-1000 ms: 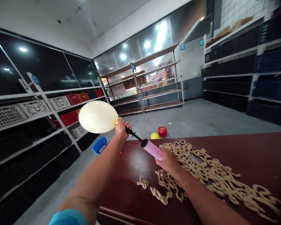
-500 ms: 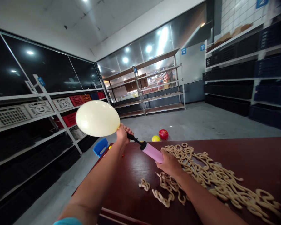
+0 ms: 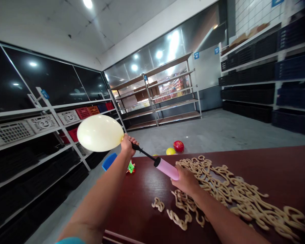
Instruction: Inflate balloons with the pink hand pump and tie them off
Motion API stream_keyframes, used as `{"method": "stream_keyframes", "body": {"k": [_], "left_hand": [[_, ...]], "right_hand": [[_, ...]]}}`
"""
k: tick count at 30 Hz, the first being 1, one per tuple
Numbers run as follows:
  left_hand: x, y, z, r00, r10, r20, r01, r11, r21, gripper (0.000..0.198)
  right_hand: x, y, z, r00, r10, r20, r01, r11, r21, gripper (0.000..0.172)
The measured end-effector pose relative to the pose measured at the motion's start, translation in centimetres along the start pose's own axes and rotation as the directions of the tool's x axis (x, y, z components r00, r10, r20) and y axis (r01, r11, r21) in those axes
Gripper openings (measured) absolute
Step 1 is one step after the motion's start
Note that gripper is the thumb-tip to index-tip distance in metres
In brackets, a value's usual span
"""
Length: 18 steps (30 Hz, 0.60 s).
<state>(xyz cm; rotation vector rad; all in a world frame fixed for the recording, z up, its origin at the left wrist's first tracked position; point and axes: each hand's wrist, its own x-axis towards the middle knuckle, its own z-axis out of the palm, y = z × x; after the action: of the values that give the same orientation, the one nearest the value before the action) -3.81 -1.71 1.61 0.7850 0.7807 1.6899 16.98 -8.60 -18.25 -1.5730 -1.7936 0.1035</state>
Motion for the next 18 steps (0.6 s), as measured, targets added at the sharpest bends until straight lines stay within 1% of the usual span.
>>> {"method": "stream_keyframes", "body": {"k": [3, 6, 8, 10, 12, 14, 18], "left_hand": [[-1.0, -3.2, 0.6, 0.998, -0.064, -0.002, 0.064, 0.998, 0.007, 0.041], [-2.2, -5.7, 1.2, 0.993, -0.122, -0.002, 0.122, 0.992, 0.016, 0.041], [-2.7, -6.6, 1.2, 0.991, -0.131, -0.002, 0.131, 0.991, 0.012, 0.042], [-2.8, -6.8, 1.0, 0.993, -0.121, -0.012, 0.121, 0.993, 0.001, 0.042], [-2.5, -6.2, 0.4, 0.993, -0.111, -0.028, 0.111, 0.994, -0.003, 0.042], [-1.8, -4.8, -0.1, 0.995, -0.087, -0.041, 0.087, 0.996, 0.003, 0.041], [-0.1, 0.0, -1.0, 0.999, -0.015, -0.038, 0.016, 1.000, 0.008, 0.038]], "right_hand": [[0.1, 0.2, 0.3, 1.000, 0.013, 0.004, -0.013, 1.000, -0.004, 0.028], [0.1, 0.4, 0.5, 1.000, 0.026, 0.002, -0.026, 1.000, -0.002, 0.033], [0.1, 0.3, 0.5, 1.000, 0.031, 0.002, -0.031, 1.000, -0.002, 0.035], [0.2, 0.2, 0.3, 1.000, 0.020, 0.008, -0.020, 1.000, -0.011, 0.034], [0.2, 0.0, 0.0, 1.000, -0.005, 0.015, 0.005, 1.000, -0.025, 0.031], [0.2, -0.3, -0.2, 0.999, -0.028, 0.024, 0.028, 0.999, -0.032, 0.030], [0.2, -0.7, -0.7, 0.999, -0.027, 0.031, 0.028, 0.999, -0.019, 0.028]]}}
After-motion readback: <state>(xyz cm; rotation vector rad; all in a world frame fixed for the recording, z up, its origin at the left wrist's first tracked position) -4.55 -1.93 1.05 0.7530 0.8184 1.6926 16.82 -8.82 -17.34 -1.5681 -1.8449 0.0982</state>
